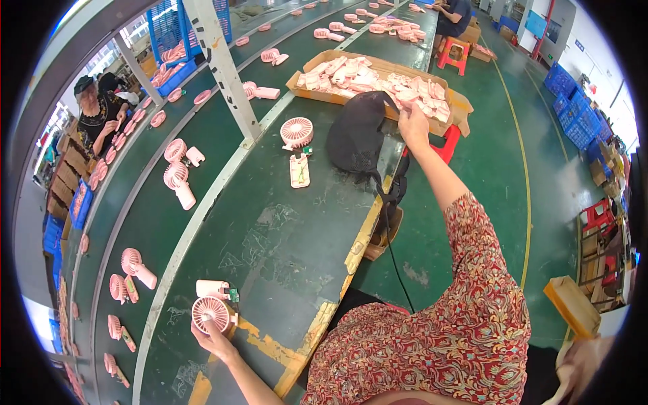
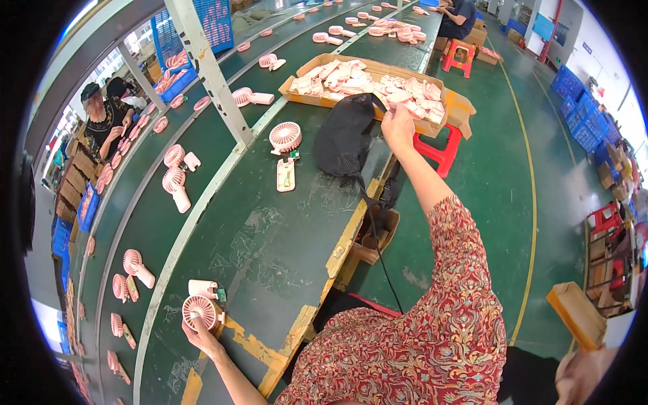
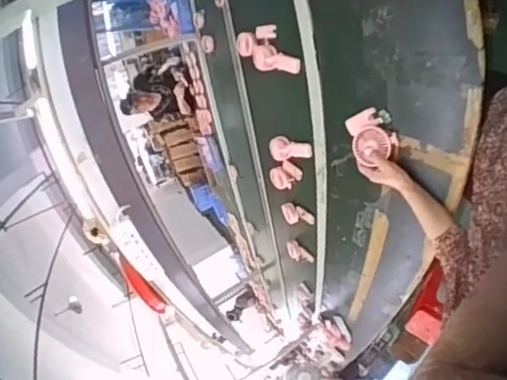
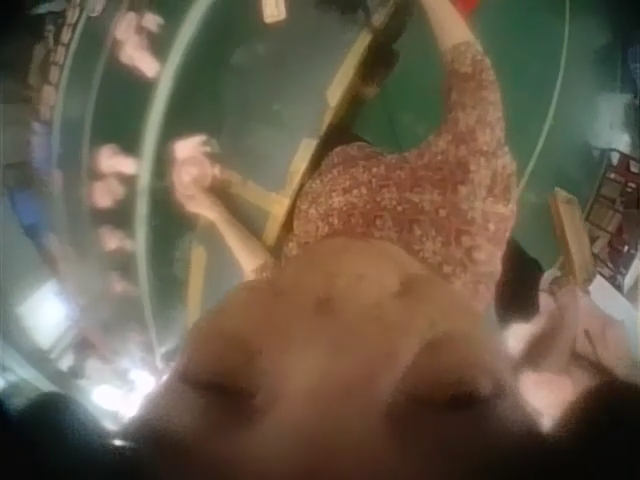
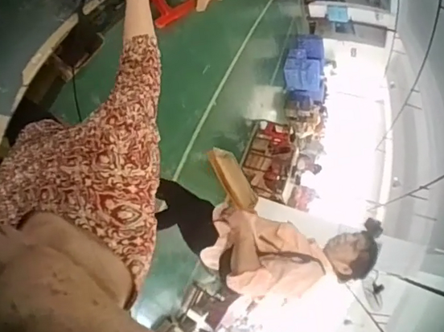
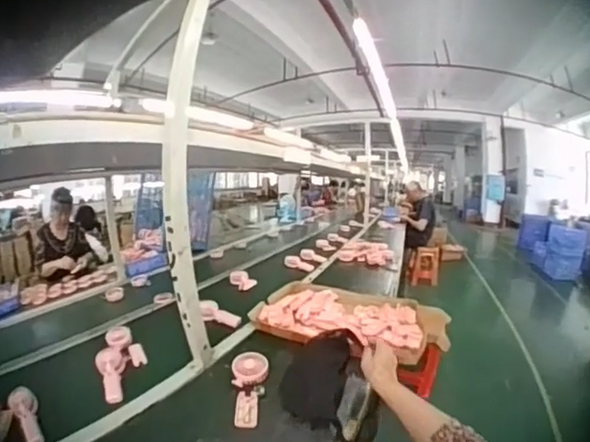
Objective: The person assembles a handheld fan by placing a battery and circuit board into the handle, fitting the handle covers together, and testing the power button. After placing the assembled fan on a conveyor belt, the person picks up more fan components from a cardboard box to repeat the process.
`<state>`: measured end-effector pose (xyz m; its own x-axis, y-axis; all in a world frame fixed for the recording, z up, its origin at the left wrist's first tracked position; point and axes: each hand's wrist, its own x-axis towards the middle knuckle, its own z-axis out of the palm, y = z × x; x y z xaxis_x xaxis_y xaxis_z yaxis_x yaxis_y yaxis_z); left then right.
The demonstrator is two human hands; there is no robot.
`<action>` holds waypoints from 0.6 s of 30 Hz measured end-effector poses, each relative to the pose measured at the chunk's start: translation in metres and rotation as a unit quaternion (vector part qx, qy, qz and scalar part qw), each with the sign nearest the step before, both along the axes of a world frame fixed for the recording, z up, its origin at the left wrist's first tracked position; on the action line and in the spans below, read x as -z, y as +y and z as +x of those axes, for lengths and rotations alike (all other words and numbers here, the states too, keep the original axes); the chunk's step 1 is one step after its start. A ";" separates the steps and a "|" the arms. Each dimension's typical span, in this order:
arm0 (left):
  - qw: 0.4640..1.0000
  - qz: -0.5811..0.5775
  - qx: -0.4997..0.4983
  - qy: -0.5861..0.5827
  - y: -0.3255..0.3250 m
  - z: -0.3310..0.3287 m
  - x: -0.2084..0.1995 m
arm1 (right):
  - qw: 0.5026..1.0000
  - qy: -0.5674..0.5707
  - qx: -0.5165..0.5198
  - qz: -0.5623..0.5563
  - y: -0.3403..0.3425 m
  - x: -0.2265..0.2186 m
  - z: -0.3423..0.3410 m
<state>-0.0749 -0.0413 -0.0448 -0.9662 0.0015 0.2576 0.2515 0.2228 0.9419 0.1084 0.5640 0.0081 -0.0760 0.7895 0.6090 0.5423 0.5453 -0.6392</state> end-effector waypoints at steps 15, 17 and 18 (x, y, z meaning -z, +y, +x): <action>0.999 -0.026 -0.029 -0.009 0.009 0.003 -0.008 | 0.952 -0.041 -0.089 -0.290 0.044 0.028 -0.048; 0.999 -0.016 -0.031 -0.016 0.009 0.003 -0.008 | 0.942 -0.070 -0.100 -0.314 0.040 0.023 -0.049; 0.999 -0.027 -0.028 -0.010 0.004 0.000 -0.005 | 0.941 -0.070 -0.100 -0.314 0.038 0.023 -0.050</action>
<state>-0.0745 -0.0368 -0.0396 -0.9703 -0.0391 0.2389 0.2181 0.2874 0.9326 0.0588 0.6024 -0.0148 -0.3067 0.9518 -0.0005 0.5719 0.1838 -0.7995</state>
